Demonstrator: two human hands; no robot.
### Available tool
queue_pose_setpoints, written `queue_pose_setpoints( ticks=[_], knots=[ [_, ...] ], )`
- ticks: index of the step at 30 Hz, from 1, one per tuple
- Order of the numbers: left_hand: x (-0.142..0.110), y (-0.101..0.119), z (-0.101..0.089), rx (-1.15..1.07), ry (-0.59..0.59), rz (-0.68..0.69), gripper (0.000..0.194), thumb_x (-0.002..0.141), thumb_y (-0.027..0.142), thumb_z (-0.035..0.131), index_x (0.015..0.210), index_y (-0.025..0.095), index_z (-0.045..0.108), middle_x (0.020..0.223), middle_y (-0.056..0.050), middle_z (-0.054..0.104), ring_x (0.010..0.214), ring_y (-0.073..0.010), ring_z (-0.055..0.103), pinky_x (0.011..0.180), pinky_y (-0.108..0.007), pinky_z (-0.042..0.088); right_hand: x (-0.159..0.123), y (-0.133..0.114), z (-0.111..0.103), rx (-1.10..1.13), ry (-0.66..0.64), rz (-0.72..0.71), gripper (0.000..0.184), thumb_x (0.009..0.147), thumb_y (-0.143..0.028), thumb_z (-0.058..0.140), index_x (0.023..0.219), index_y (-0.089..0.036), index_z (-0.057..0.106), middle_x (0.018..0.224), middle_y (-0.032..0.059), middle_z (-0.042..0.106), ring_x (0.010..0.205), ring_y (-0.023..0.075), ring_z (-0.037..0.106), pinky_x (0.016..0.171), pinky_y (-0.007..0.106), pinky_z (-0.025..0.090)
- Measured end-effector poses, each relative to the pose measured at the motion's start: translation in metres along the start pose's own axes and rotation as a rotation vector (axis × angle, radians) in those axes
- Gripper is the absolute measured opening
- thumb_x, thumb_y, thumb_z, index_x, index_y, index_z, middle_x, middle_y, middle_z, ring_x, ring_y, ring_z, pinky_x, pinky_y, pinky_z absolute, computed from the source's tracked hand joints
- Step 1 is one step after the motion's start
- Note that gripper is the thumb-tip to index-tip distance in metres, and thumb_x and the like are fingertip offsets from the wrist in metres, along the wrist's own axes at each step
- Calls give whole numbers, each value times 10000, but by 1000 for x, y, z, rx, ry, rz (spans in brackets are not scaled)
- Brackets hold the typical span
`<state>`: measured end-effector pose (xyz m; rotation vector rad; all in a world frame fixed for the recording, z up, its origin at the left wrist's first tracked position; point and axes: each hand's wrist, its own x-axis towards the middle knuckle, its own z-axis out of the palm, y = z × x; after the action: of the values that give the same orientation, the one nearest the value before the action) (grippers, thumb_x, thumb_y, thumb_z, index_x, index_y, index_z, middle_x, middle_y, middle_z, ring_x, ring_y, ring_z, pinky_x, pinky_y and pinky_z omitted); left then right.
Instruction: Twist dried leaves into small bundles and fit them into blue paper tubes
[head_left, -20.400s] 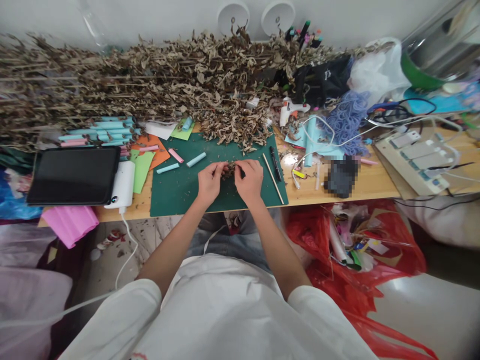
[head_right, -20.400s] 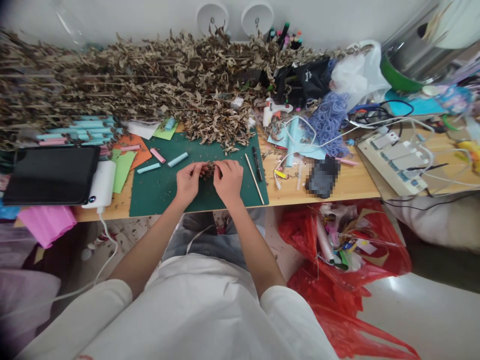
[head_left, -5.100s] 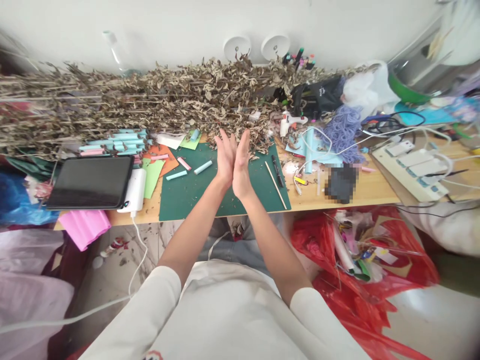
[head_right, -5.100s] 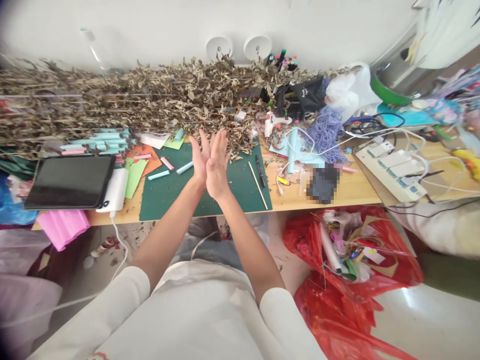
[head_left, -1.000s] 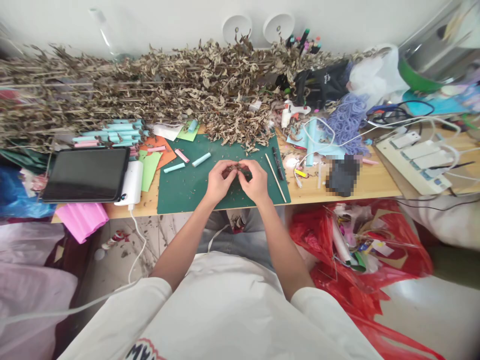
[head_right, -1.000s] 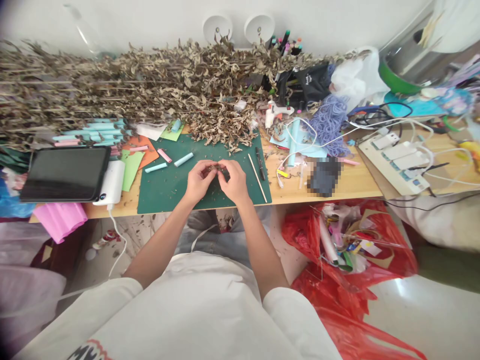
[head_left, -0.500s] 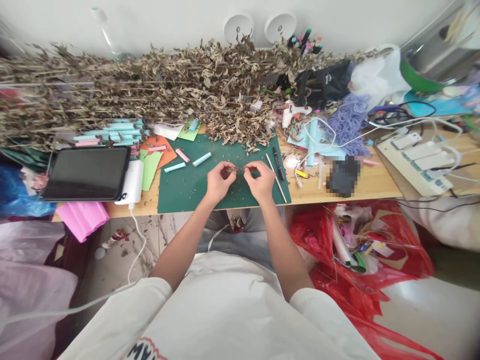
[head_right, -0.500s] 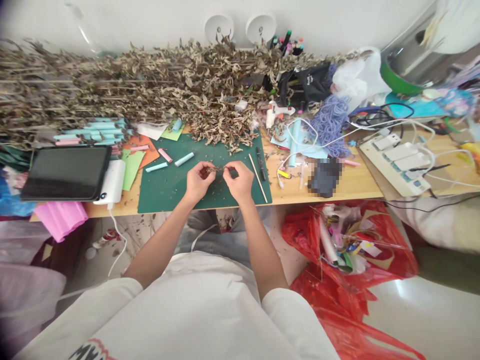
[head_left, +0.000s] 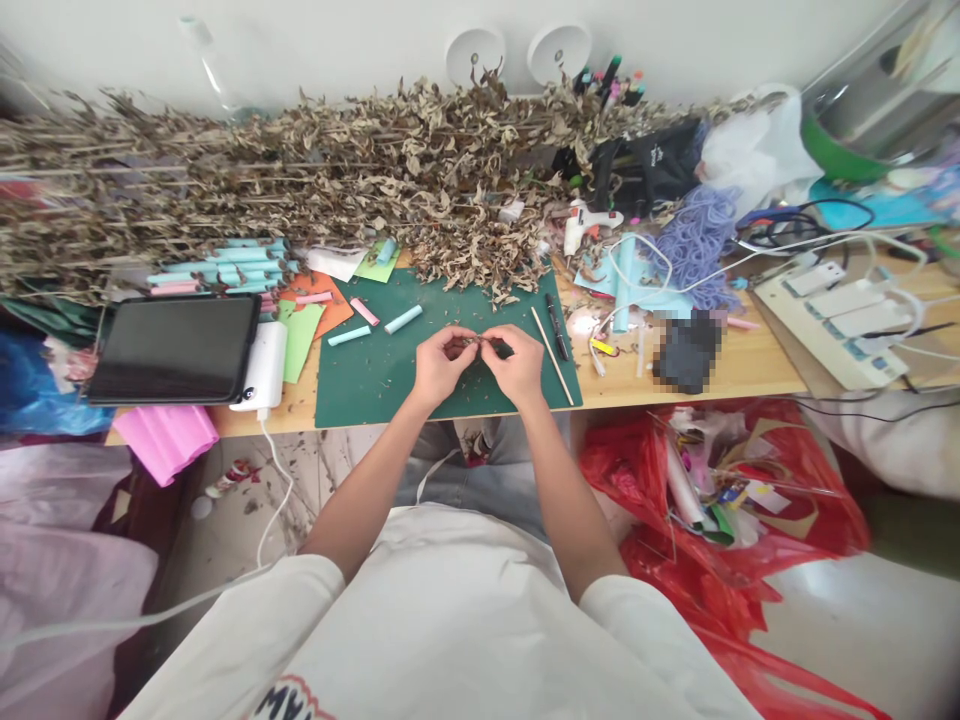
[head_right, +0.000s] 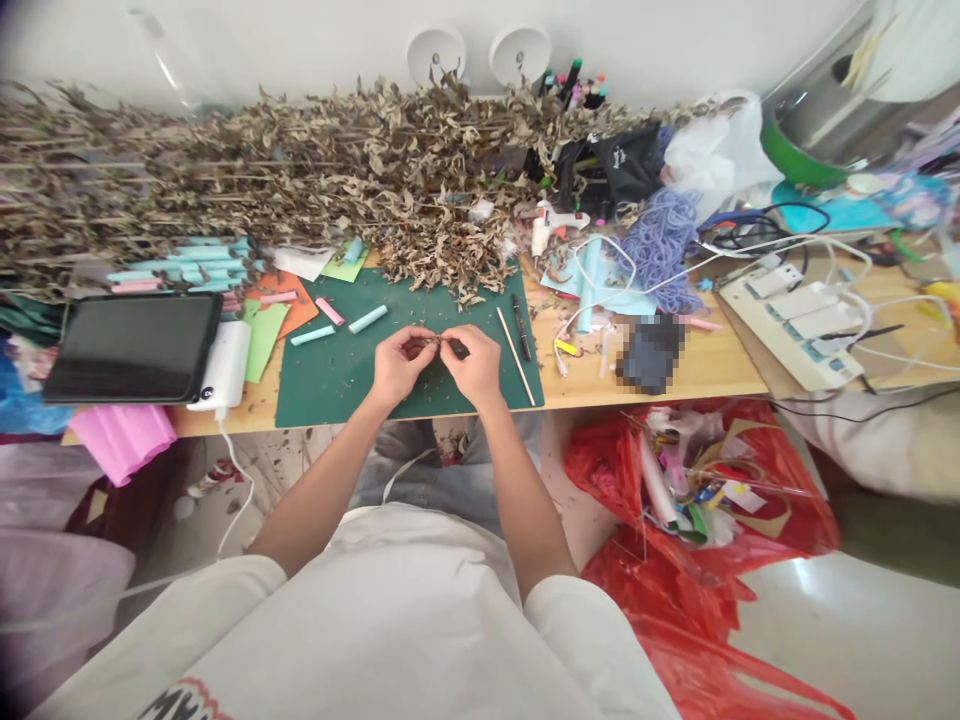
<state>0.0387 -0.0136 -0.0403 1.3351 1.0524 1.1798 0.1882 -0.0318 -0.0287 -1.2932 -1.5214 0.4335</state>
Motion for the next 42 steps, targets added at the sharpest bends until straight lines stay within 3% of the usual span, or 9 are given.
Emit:
queue_pose_setpoints(
  ticks=[4,9,17,21,26,29,37,42],
  knots=[
    [1,-1,-1,6,49,2,208,789,301,736,938,159,704,892,-49,721,760,-134,661,747,-274,557,1,0,-1,-16,109,22,100,867,-202,588,868,-220,687,851,39,718,778,181,669,758,328,565],
    [3,-2,-2,-57,10,31,255,803,318,736,1002,161,705,998,-75,734,874,-164,694,849,-321,576,1,-3,0,-9,-26,-96,154,888,-220,611,1009,-234,704,1022,68,743,954,210,687,878,375,569],
    [2,-3,-1,-42,16,24,242,773,298,758,971,159,737,927,-64,752,795,-153,695,782,-302,594,-1,3,2,-37,-11,-70,95,874,-200,606,852,-222,695,879,45,745,819,191,692,793,340,573],
    [2,-4,-1,-19,35,37,207,792,285,739,957,160,735,871,-52,737,750,-138,680,724,-272,587,-1,4,1,-48,77,-13,91,870,-196,600,846,-216,686,850,42,730,809,190,686,777,331,565],
    [2,-3,-2,-3,22,132,205,817,294,737,987,179,743,1033,-73,709,867,-142,680,799,-281,591,0,3,1,-12,-2,-62,146,883,-220,614,998,-215,704,985,68,746,913,202,701,848,354,579],
    [2,-3,-2,-8,5,147,224,820,289,737,1019,187,745,1096,-82,697,889,-147,686,812,-293,600,0,2,2,-16,-8,-64,119,894,-240,615,958,-221,714,960,64,753,888,195,708,839,350,586],
    [1,-5,0,-57,2,49,218,783,247,746,984,166,716,921,-55,737,788,-134,691,764,-276,591,-1,2,1,-4,-5,-51,85,861,-181,627,848,-203,709,846,43,746,762,174,690,745,312,566],
    [3,-5,-1,-53,68,43,196,768,241,751,946,166,717,892,-47,736,759,-128,680,753,-273,582,-1,1,-1,-42,99,5,103,879,-210,601,865,-210,703,857,48,747,785,184,694,765,331,576]
  ],
)
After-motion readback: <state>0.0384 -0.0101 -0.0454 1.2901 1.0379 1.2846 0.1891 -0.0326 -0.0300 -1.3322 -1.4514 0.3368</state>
